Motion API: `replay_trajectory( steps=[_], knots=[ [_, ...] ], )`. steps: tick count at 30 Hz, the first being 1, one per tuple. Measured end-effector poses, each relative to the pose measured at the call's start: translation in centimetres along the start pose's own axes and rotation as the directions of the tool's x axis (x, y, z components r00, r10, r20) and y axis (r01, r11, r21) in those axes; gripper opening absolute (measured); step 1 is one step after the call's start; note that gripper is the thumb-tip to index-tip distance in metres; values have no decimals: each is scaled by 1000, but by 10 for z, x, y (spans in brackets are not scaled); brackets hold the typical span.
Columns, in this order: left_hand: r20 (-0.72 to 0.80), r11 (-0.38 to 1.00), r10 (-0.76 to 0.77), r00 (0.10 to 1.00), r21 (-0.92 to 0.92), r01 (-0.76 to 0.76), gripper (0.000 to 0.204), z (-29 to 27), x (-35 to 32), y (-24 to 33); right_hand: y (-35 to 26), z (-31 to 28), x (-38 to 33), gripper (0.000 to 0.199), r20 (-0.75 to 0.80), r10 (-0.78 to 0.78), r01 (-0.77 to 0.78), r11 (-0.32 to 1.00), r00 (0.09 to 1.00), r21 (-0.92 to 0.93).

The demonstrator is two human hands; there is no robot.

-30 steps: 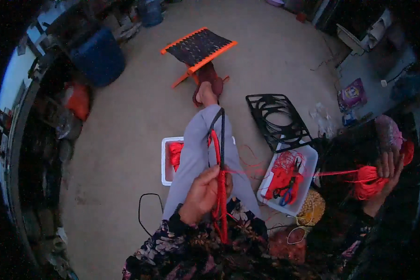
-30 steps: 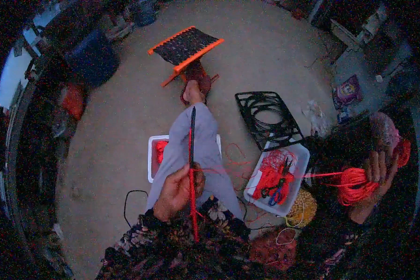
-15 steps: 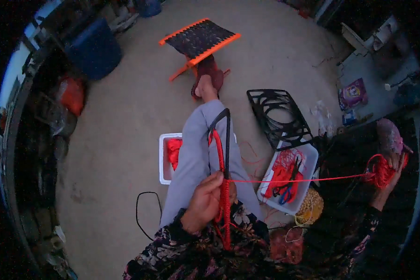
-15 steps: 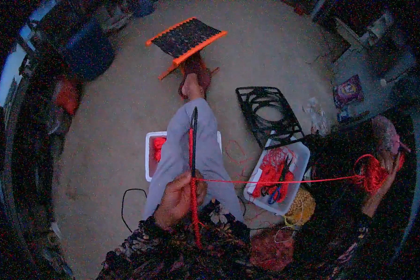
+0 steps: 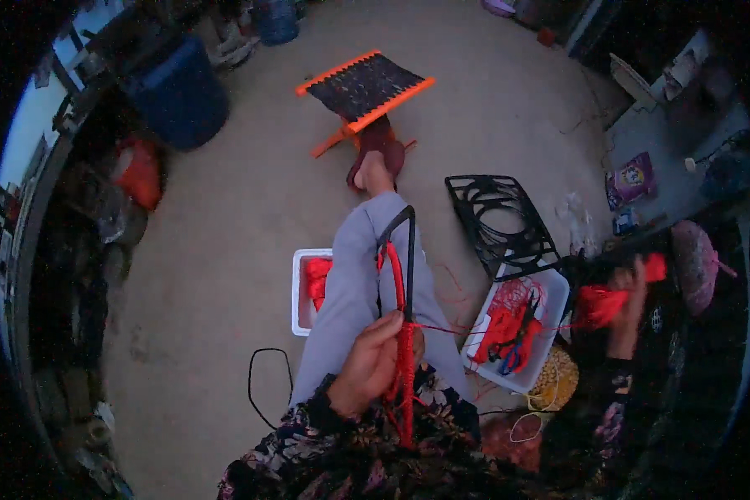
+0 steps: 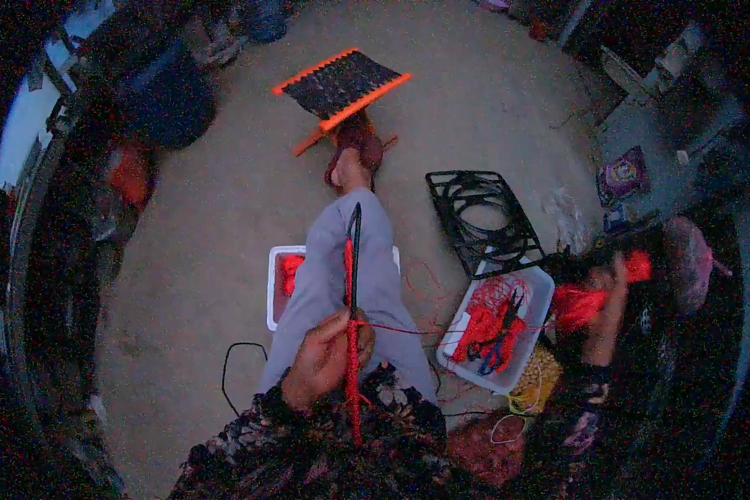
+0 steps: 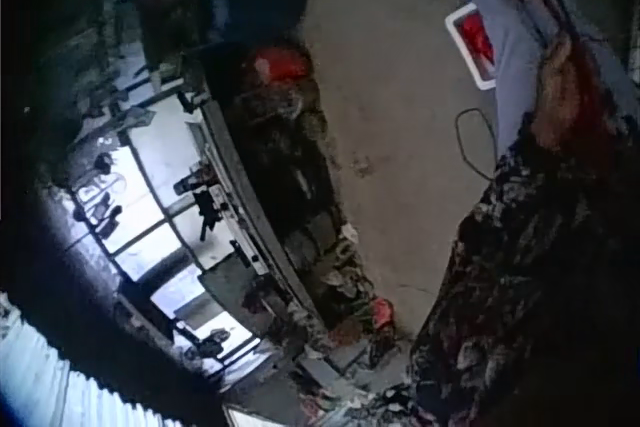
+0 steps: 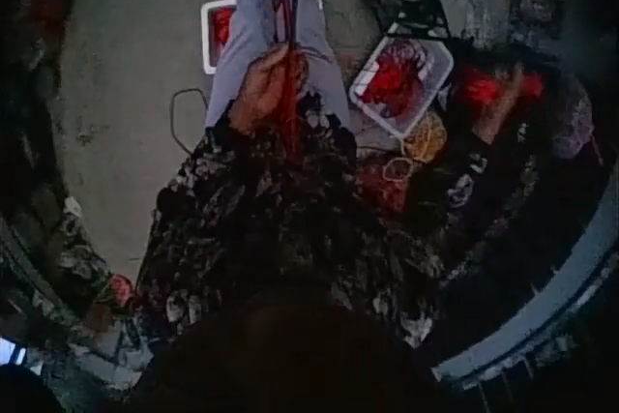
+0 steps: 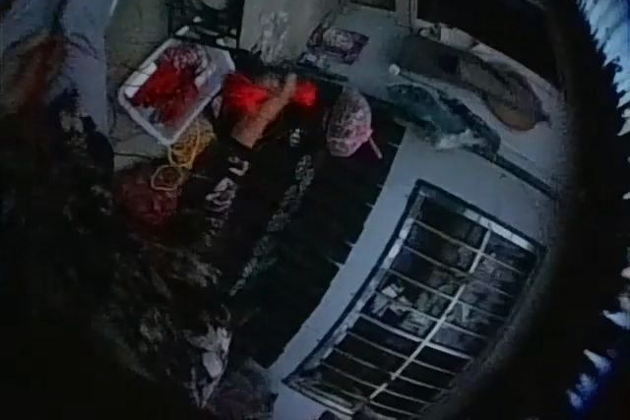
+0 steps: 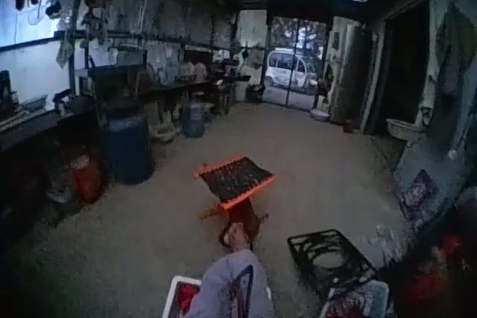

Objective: Weaving red synthetic cord onto a black metal furniture frame.

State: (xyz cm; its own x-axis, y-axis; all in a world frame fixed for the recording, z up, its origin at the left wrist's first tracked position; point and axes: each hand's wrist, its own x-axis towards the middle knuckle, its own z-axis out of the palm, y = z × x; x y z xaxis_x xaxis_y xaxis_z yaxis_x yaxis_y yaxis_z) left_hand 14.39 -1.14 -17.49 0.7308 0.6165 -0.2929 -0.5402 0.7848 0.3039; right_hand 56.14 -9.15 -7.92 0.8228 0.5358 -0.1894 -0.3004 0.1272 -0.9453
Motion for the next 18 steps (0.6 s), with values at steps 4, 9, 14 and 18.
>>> replay_trajectory(
  steps=[4, 9, 14, 18],
  knots=[
    [-6, 999, -9, 1000, -37, 9, 29, -9, -2, 2, 61, 51, -23, 26, 353, -10, 71, 985, 936, -158],
    [-178, 956, 171, 969, 267, -120, 33, -18, -17, 20, 76, 137, -86, 25, 610, -347, 665, 612, 713, -429],
    [11, 356, 711, 703, 857, -373, 40, 60, -51, 94, 34, 214, -131, 26, 967, -231, 991, 97, 111, -91],
    [697, -668, 396, 598, 666, -333, 50, 131, -36, 116, 32, 243, -144, 24, 994, 100, 972, -229, -36, 58]
  ],
)
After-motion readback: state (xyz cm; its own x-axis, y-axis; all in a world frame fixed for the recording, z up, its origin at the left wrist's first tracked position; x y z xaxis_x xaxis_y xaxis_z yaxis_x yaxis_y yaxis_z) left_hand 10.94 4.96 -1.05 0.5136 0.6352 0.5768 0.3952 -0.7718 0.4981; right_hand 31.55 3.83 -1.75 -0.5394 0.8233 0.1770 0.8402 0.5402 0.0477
